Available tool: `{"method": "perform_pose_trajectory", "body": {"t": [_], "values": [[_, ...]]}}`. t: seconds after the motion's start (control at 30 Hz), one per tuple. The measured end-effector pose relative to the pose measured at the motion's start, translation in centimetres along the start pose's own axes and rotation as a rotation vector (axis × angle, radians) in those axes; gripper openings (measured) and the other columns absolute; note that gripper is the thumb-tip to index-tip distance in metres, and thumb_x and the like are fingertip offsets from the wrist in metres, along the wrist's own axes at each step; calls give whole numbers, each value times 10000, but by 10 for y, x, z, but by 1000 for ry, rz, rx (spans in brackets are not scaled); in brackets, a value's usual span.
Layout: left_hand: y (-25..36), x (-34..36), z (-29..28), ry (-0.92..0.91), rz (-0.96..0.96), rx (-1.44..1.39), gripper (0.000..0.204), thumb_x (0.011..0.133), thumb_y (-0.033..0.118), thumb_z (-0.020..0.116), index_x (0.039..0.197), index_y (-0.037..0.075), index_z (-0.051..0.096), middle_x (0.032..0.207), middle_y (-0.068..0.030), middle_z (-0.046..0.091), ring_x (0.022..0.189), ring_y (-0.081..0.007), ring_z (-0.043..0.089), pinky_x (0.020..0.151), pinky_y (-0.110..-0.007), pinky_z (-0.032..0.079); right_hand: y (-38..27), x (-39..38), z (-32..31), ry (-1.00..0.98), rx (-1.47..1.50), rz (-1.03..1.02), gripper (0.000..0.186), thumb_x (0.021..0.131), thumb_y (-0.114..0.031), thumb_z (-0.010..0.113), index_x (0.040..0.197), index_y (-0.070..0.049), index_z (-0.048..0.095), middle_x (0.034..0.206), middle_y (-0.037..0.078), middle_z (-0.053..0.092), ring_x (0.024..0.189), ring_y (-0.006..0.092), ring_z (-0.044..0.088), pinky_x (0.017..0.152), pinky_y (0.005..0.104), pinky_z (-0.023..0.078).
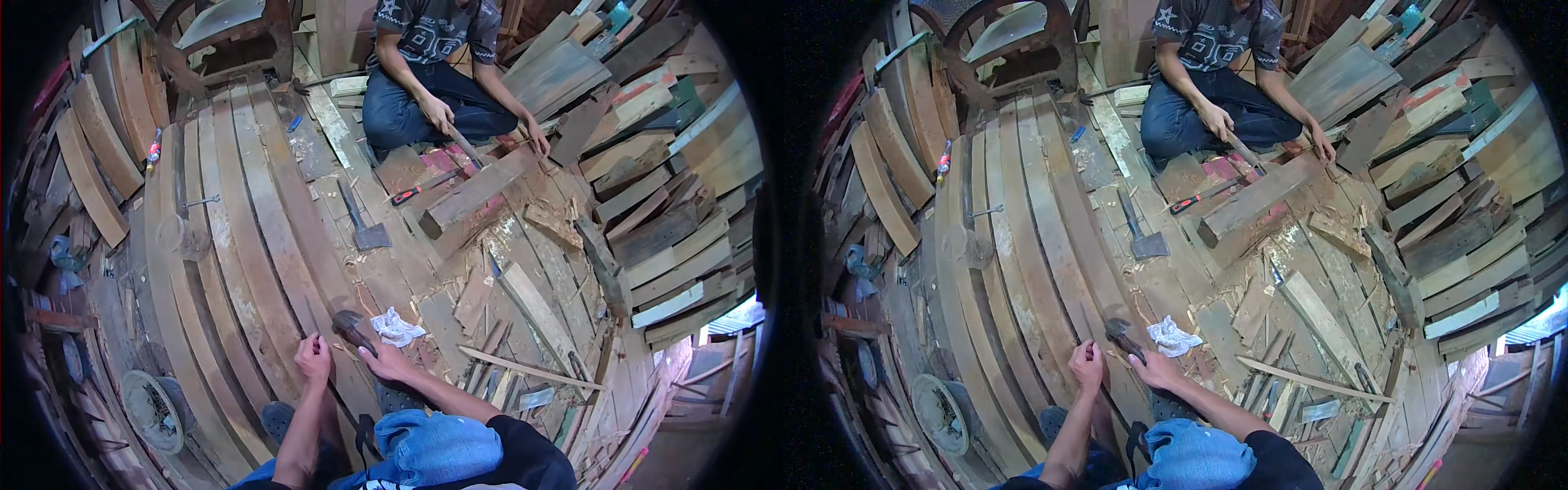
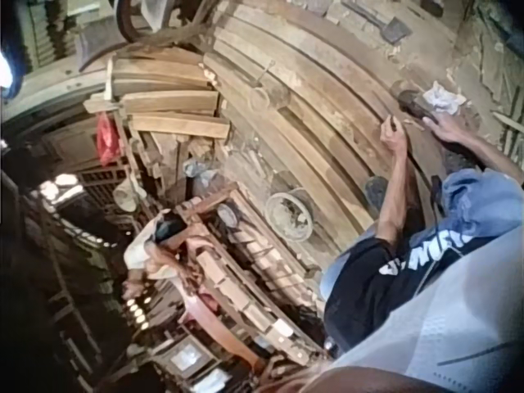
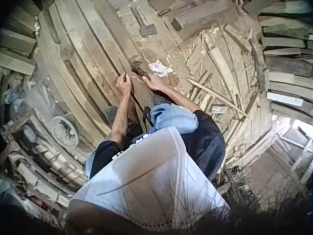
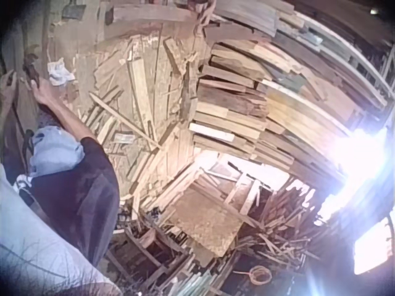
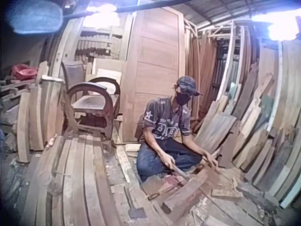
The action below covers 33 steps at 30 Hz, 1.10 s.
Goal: Using a hammer and a file to work on nails and wooden parts in a workshop setting.
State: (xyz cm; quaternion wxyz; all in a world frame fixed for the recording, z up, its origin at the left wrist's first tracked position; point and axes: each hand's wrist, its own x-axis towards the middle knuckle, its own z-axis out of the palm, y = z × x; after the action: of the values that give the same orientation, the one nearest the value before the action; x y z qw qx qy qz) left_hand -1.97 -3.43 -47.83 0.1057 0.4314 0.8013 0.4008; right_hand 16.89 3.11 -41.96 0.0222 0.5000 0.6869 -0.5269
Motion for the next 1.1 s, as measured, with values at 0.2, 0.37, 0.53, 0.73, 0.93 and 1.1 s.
{"method": "perform_pose_trajectory", "body": {"t": [0.2,0.37,0.53,0.73,0.93,1.1], "values": [[0,2,1,-19,-52,-20,156,797,73,678,940,12,680,756,-95,647,587,-185,619,559,-309,516,-3,-2,-3,9,12,16,548,959,-499,411,1076,4,594,925,285,648,909,456,627,802,516,483],[3,0,1,-16,-37,2,128,812,83,670,933,44,671,757,-92,623,583,-209,612,555,-335,506,-3,-2,-2,16,0,28,546,959,-499,403,1063,1,597,913,284,648,903,452,628,787,517,481],[9,-5,2,91,11,35,109,829,98,679,928,54,682,799,-114,638,647,-269,629,591,-374,513,-2,1,3,71,-27,38,532,986,-470,373,1085,8,583,891,318,622,894,477,612,795,504,472],[4,-11,3,147,33,44,81,832,117,691,900,73,700,823,-103,648,720,-289,640,644,-371,516,-14,-3,-2,122,46,-13,588,982,-494,351,1076,25,611,969,325,621,983,452,616,855,483,471],[-1,-11,2,172,-2,30,68,816,105,691,864,58,679,802,-111,644,711,-302,642,636,-389,520,-33,-2,-3,89,-107,-37,445,985,-389,430,978,25,593,833,326,611,835,500,600,735,525,459],[-3,-10,1,145,11,9,80,802,85,687,868,43,669,786,-120,637,696,-314,637,622,-397,516,-43,4,1,27,-184,-107,421,984,-385,439,934,9,579,766,314,605,780,499,604,683,531,464]]}}
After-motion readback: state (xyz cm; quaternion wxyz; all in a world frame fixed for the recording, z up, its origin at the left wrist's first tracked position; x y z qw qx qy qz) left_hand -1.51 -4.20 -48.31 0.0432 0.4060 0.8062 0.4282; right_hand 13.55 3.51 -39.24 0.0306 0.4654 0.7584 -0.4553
